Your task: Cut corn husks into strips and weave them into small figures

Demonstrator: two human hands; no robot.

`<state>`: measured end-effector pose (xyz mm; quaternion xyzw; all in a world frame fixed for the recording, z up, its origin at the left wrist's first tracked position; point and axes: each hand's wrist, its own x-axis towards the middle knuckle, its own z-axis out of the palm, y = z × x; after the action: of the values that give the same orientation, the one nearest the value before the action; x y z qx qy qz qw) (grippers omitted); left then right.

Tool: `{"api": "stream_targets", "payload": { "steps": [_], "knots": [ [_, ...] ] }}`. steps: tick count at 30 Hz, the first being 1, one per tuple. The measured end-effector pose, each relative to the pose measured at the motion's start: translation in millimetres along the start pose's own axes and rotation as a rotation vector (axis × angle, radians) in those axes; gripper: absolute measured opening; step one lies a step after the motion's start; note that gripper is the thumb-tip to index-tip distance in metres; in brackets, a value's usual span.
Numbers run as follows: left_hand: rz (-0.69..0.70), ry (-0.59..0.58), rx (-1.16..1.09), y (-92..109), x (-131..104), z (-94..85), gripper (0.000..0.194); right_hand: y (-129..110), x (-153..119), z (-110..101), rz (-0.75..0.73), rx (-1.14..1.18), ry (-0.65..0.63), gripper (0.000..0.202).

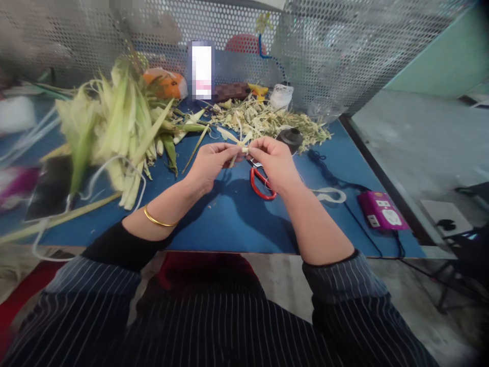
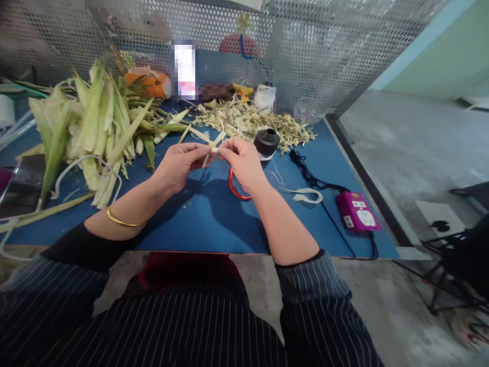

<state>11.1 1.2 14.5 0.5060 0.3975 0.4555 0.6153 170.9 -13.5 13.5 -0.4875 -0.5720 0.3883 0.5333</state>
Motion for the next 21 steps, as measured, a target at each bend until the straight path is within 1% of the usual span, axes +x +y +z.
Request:
{"api": "stream_targets", "payload": {
  "steps": [3,6,11,14,16,17,21],
  "knots": [
    [-0.027,-0.020,-0.056,-0.5,0.2,0.2,0.028,-2.5,-0.4,-0.6,-0.018,-0.012,0.028,0.006],
    [-0.046,-0.027,-0.087,-0.4,0.7,-0.7,0.029,-4.3,-1.2,-0.7,-0.029,-0.023,0.017,0.006],
    [-0.067,0.000,-0.045,-0.1,0.4,-2.2,0.031,-3.6,-2.2,0.5,-0.047,-0.038,0.006,0.005],
    [-0.070,0.028,-0.048,-0.8,0.0,-1.4,0.030,-0.8,-1.7,0.7,-0.062,-0.042,0.072,0.004],
    [-0.065,0.030,-0.072,-2.6,-0.1,-0.3,0.029,2.2,-1.3,1.3,-0.082,-0.030,0.123,0.004],
    [-0.062,0.025,-0.084,-3.9,0.0,0.4,0.028,4.0,-1.2,1.7,-0.088,-0.025,0.129,0.004],
    [-0.039,-0.005,-0.114,-10.1,0.2,2.4,0.025,11.2,-1.3,3.8,-0.084,-0.041,0.074,0.006]
  ]
}}
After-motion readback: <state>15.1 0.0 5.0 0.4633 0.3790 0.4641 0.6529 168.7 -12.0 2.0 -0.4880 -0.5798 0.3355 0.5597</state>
